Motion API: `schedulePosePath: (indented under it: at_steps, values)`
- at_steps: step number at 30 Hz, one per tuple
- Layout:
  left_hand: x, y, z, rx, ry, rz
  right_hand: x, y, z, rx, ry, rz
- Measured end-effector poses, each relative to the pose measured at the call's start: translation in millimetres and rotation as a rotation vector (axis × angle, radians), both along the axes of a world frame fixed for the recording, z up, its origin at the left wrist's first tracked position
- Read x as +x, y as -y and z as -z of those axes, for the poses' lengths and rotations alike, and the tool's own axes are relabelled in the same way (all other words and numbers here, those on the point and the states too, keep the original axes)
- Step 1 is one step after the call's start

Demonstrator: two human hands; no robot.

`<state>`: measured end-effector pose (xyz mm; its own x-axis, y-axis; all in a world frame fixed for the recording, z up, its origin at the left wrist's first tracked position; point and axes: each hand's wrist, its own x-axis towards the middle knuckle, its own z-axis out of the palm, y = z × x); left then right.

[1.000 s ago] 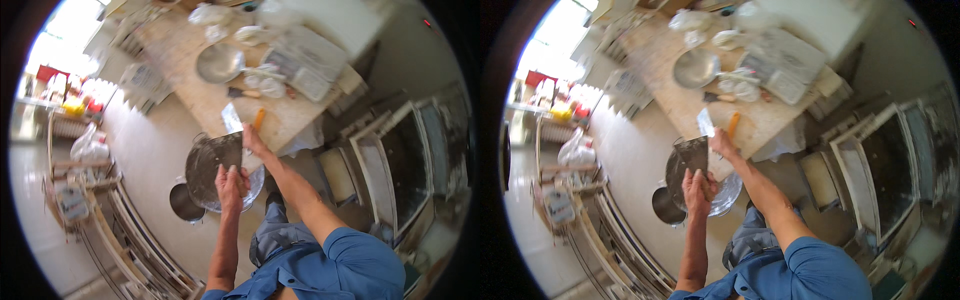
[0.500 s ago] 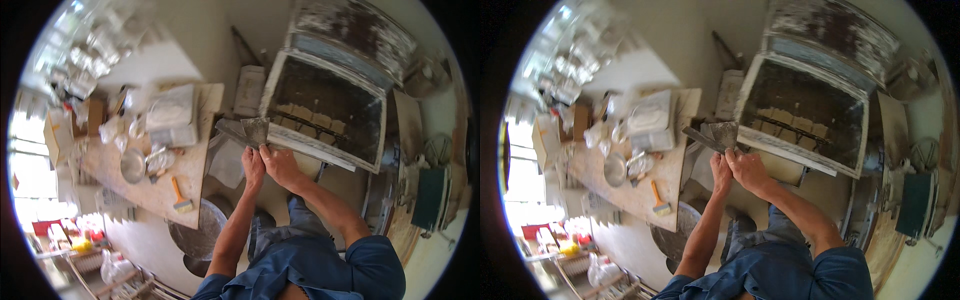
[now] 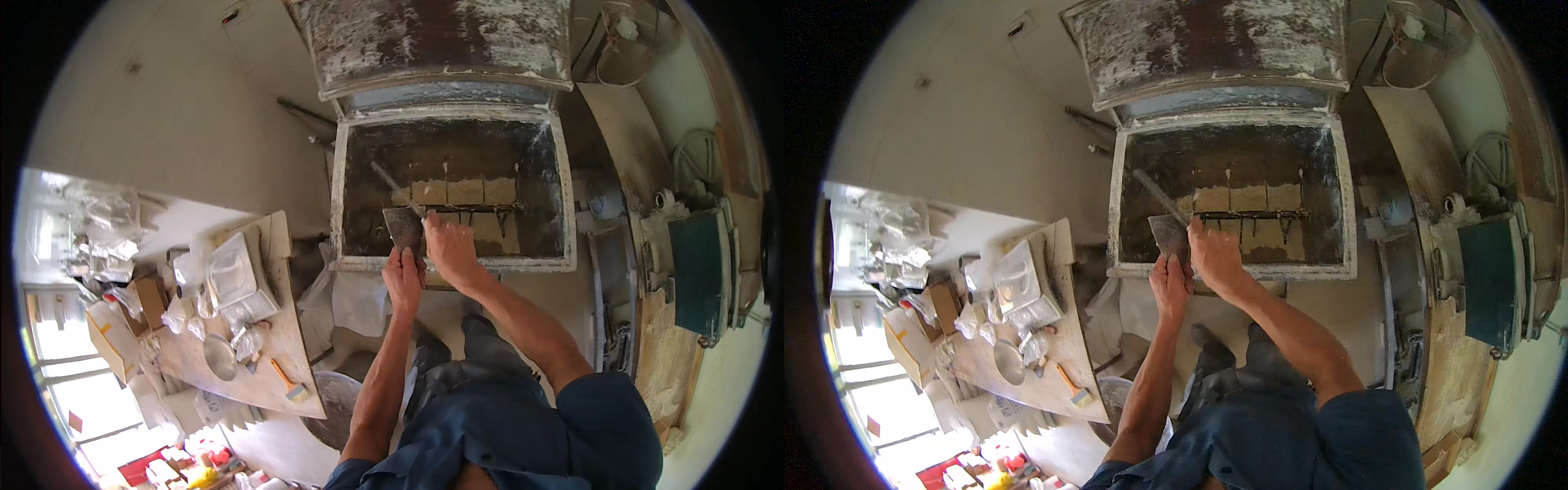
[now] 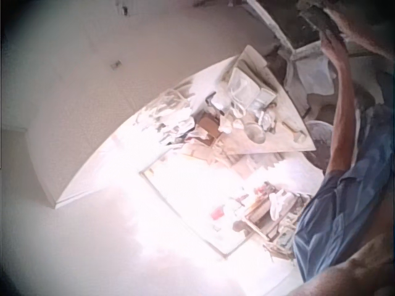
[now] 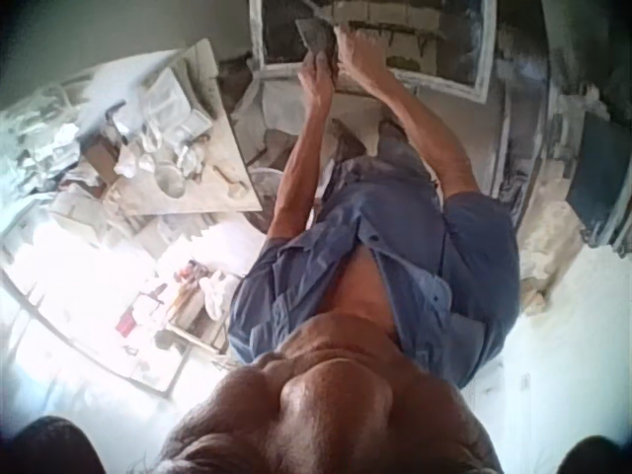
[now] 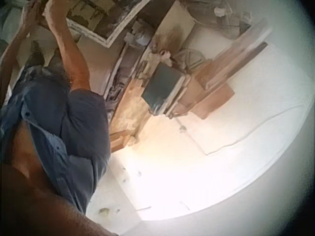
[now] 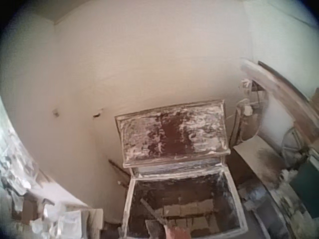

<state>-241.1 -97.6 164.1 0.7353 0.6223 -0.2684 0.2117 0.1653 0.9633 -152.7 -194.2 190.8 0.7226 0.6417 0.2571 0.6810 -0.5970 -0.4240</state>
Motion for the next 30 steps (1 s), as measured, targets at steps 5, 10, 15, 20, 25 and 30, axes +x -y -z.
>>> schedulePosePath:
  at_steps: [5,10,15,20,25,30]
  values:
    - [18,3,-6,-0.011,0.032,0.015,43,14,11,0.037,-0.062,0.046]
    - [27,-10,-7,-0.480,0.090,-0.034,72,46,34,-0.037,-0.031,0.157]
    - [34,-34,-10,-0.813,0.116,0.223,31,64,32,0.061,-0.076,0.233]
    - [47,-29,-6,-0.632,-0.061,0.243,-8,56,13,0.110,0.128,0.113]
    - [40,-27,-7,-0.513,0.003,0.295,-17,49,11,0.048,0.170,0.023]
    - [38,-31,-7,-0.325,0.056,0.267,-22,42,21,-0.018,0.083,0.040]
